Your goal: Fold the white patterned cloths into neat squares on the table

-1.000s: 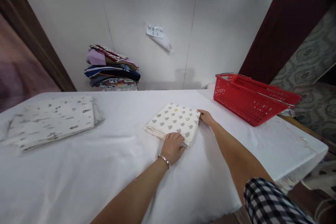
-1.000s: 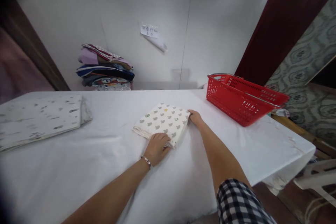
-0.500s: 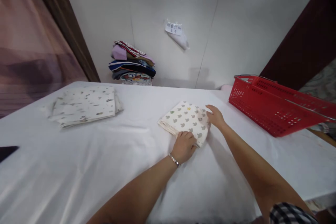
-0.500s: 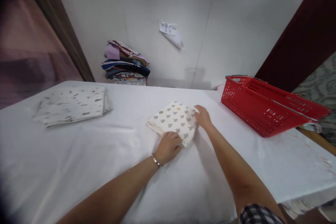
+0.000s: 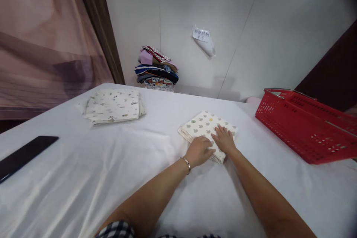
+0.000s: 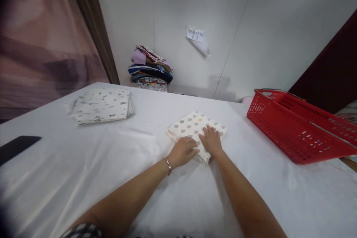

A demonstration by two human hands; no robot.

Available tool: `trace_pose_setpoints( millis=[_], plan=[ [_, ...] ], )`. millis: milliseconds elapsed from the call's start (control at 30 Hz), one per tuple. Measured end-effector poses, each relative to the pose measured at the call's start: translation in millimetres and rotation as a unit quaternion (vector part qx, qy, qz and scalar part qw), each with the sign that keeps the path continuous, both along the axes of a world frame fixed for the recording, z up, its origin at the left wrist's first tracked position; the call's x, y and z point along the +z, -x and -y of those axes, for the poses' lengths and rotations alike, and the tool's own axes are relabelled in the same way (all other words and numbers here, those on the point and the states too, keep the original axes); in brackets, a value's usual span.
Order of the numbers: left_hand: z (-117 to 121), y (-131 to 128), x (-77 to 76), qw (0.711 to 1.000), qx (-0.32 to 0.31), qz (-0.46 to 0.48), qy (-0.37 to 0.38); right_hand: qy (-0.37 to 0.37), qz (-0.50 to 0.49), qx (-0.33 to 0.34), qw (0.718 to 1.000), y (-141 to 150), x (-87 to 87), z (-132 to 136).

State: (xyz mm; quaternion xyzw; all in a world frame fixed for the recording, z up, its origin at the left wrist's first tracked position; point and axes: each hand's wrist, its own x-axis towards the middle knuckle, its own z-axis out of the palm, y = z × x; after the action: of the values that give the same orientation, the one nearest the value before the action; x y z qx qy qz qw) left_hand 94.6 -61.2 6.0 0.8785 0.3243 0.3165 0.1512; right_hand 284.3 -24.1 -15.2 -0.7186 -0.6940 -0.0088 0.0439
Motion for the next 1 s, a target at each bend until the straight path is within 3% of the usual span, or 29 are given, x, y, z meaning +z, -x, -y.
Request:
trace_pose_setpoints(
  millis=[133, 267, 400, 533, 600, 733, 867, 1000],
  plan=[
    [-41.8, 16.2, 6.5, 0.99, 0.133, -0.041, -0.035, -0.005, -0.002, 0.004, 1.0, 1.5, -1.1, -0.7],
    [-75.6, 35.2, -8.9, 0.961, 0.224, -0.133, 0.092, -0.013, -0.001, 0.004, 1.0, 2.8, -2.8, -0.3],
    [-80.0, 42.9, -27.4, 0.958, 0.24, -0.123, 0.096, -0.003, 0.0, 0.007, 1.0, 1.3, -1.7, 2.2],
    [-74.3, 41.5, -29.2, 0.961, 0.244, -0.11, 0.069, 0.059, -0.027, 0.003, 0.998, 2.1, 14.1, -5.9],
    [-73.7, 40.5, -27.5, 0.96, 0.249, -0.11, 0.063, 0.078, -0.04, 0.0, 0.996, 8.3, 28.1, -20.2],
    [-75.2, 40.7, -27.9, 0.961, 0.25, -0.112, 0.047, 0.03, -0.051, 0.051, 0.997, 29.5, 47.0, -64.8],
    [-75.7, 42.4, -31.4, 0.964, 0.241, -0.102, 0.035, 0.042, -0.048, 0.099, 0.993, 41.9, 34.2, -98.5],
    [-75.1, 41.8, -31.6, 0.965, 0.243, -0.095, 0.026, 0.054, -0.057, 0.096, 0.992, 38.3, 15.6, -108.1]
  ],
)
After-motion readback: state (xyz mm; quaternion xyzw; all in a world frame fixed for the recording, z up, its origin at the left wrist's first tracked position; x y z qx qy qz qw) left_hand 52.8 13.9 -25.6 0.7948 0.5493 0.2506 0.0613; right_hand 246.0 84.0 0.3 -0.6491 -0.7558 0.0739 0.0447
